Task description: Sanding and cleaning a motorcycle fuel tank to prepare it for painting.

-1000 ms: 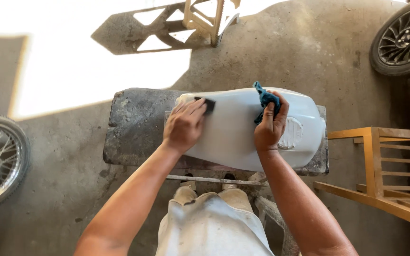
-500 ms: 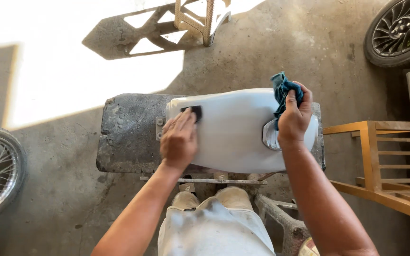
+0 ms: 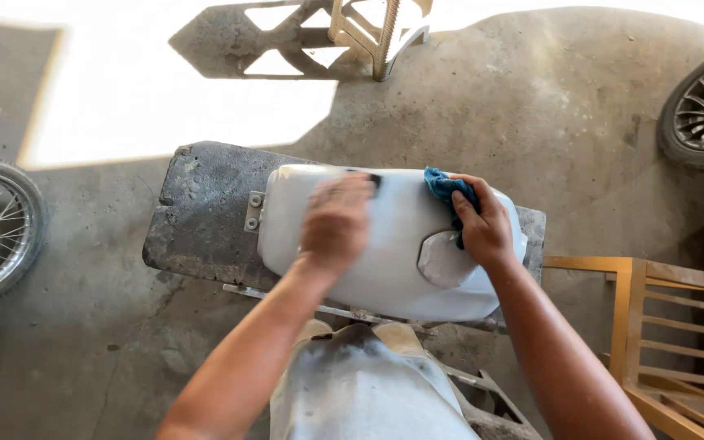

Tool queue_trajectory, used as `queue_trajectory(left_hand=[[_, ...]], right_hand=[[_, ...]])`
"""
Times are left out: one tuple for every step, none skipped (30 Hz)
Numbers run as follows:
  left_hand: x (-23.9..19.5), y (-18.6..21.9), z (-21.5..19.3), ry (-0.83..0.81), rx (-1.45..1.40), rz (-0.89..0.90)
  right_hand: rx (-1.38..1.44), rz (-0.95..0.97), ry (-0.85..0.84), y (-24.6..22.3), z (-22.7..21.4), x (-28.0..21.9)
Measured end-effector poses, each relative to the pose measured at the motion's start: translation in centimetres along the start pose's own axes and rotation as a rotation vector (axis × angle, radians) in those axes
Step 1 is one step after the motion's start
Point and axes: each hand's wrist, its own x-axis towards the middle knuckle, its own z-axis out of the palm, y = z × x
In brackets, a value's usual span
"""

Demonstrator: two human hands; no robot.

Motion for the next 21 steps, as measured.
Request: queue_trajectory(left_hand=[[-0.1,-1.0,0.0,0.002,0.005,0.001],[-0.3,-2.0,-0.2,0.029,0.014,-0.068],[-1.2,-3.0,-0.6,0.049,0.025,-0.152],[-1.3,-2.0,0.0,0.045,0.033,-0.165],[-0.9,-1.2,0.7,0.075,0.013,-0.146],[-0.6,-0.4,1.4,0.105,-0.007,-0.127],[0.4,2.4,2.4,0.11,-0.002,-0.132],[1.4,5.0,3.4,0.038,-0.01,-0.029],[2.3,7.6,4.3,-0.035,-0.019,0.07],[2.3,7.4,4.1,-0.031,-0.013,0.06],[2.3,7.3,3.9,-0.047,-0.008,0.087],[2.4,7.3,3.7,-0.063,-0.002,0.114],[1.8,5.6,2.2,-0.06,0.005,0.108],[1.2,3.9,0.8,-0.026,-0.032,-0.023],[0.6,2.4,-0.7,0.006,-0.072,-0.149],[-0.2,0.6,-0.4,0.006,-0.068,-0.15],[-1.1,-1.2,-0.1,0.044,0.005,-0.217],[-2.2,-3.1,0.1,0.082,0.077,-0.284],[-1.5,-1.6,0.7,0.086,0.082,-0.286],[-1.0,0.0,1.2,0.116,0.047,-0.23],[-0.4,1.7,1.9,0.143,0.007,-0.172]], right_hand=[[0.004,-0.004,0.0,-0.2,0.1,-0.1],[0.011,0.017,0.079,-0.4,0.3,-0.3],[0.019,0.046,0.144,-0.7,0.8,-0.9],[0.024,0.049,0.129,-0.1,0.8,-1.1],[0.071,0.052,0.154,0.6,0.8,-0.9],[0.119,0.056,0.178,1.2,0.8,-0.7],[0.121,0.051,0.171,1.2,0.7,-0.7],[0.11,0.043,0.184,1.1,0.8,-0.7],[0.097,0.036,0.194,1.0,1.0,-0.7],[0.099,0.031,0.183,1.1,1.0,-0.7],[0.097,0.001,0.186,1.4,0.9,-0.6],[0.096,-0.029,0.19,1.6,0.7,-0.6],[0.101,-0.034,0.182,1.6,0.7,-0.6],[0.112,-0.028,0.164,1.7,0.7,-0.6],[0.123,-0.019,0.153,1.7,0.7,-0.8],[0.126,-0.02,0.151,1.5,0.7,-0.6],[0.119,-0.009,0.145,1.2,0.7,-0.6],[0.112,0.002,0.139,0.8,0.9,-0.6],[0.114,-0.002,0.136,1.2,0.9,-0.5],[0.136,-0.008,0.146,1.6,1.0,-0.5],[0.153,-0.01,0.159,2.1,0.8,-0.6]])
